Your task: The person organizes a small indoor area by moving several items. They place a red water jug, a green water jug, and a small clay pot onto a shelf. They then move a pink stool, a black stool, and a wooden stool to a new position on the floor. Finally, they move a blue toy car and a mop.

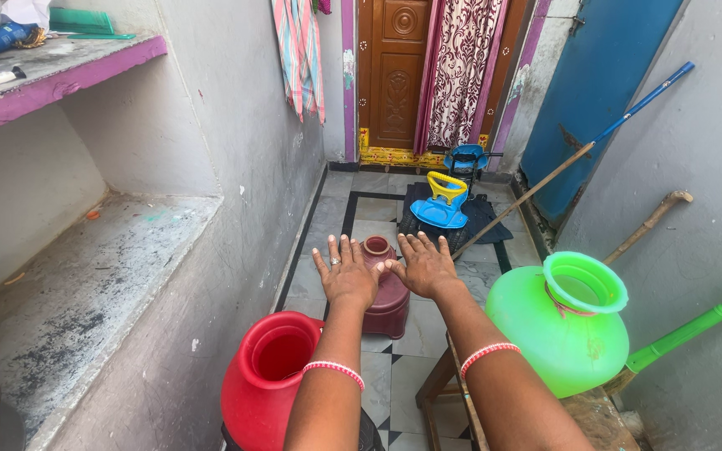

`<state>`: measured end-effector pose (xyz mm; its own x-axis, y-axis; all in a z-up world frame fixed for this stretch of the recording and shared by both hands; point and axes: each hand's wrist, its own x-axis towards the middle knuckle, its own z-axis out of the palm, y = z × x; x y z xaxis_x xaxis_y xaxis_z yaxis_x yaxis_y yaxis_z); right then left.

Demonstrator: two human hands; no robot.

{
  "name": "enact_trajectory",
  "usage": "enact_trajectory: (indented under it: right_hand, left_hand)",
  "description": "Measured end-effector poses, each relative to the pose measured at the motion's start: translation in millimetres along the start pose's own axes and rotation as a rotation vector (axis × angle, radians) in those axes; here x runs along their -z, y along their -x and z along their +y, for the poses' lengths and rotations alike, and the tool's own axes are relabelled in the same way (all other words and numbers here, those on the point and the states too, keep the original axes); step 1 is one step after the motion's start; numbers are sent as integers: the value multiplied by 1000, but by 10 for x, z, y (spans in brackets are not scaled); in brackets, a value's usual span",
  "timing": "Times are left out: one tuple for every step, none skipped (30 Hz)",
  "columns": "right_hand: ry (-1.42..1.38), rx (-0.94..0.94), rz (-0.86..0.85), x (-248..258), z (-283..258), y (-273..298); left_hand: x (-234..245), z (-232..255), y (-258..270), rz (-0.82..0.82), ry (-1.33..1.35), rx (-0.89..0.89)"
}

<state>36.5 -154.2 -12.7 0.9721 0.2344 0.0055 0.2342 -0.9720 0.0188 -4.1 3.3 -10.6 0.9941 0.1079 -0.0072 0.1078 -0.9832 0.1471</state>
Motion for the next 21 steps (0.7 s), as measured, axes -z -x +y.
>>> enact_trajectory:
  right_hand:
    - [6,2,-3,-3,-4,-5]
    - [11,4,-5,-7,-9,-7]
    - [17,7,-8,-11,-13,-9]
    - [17,8,-9,-14,-18,-13]
    - [17,9,-10,-16,-23,-16]
    - [17,10,-12,-15,-26,-21]
    - [15,11,-12,-13,-27,-26]
    - [12,12,-12,-14,-33,-27]
    - [10,14,-12,-15,-41,-29]
    - [10,15,-13,-17,-49,-30]
    - [9,17,-13,-18,-57,-31]
    - [9,19,-13,-17,-64,-35]
    - [6,19,-13,-18,-71,-37]
    - [4,21,-13,-20,-83,-42]
    - [1,23,-14,-23,-94,-47]
    - [5,27,-16,-28,-108,-51]
    - [8,31,-18,-32,-121,-57]
    - [12,36,-19,-36,-133,-65]
    - [20,41,-20,-41,-146,-73]
    - [28,47,-21,-46,-163,-83]
    - [37,54,-22,-50,-179,-92]
  left_hand:
    - [-3,-4,0,0,-1,-1]
    - [-7,-11,1,0,-2,-2]
    - [-9,-17,0,0,-3,-3]
    - [-10,-24,-1,-1,-4,-2]
    - [-11,-31,0,-2,-5,0]
    - [-10,-35,0,-3,-6,1]
    - [-9,-36,0,-2,-9,3]
    - [-8,-43,2,-2,-13,6]
    - [-8,-52,5,-2,-16,9]
    - [-8,-59,8,0,-18,11]
    - [-8,-68,10,3,-21,12]
    - [-7,-73,9,5,-23,14]
    - [-6,-78,9,3,-19,17]
    - [-6,-88,11,2,-15,21]
    - [-6,-98,13,0,-11,25]
    - [-8,-111,17,0,-7,27]
    - [-9,-124,21,-1,-3,28]
    - [-9,-136,23,-1,2,30]
    - [-8,-148,25,-2,1,31]
    - [-6,-163,27,-2,0,34]
    - [-3,-178,31,-3,-1,36]
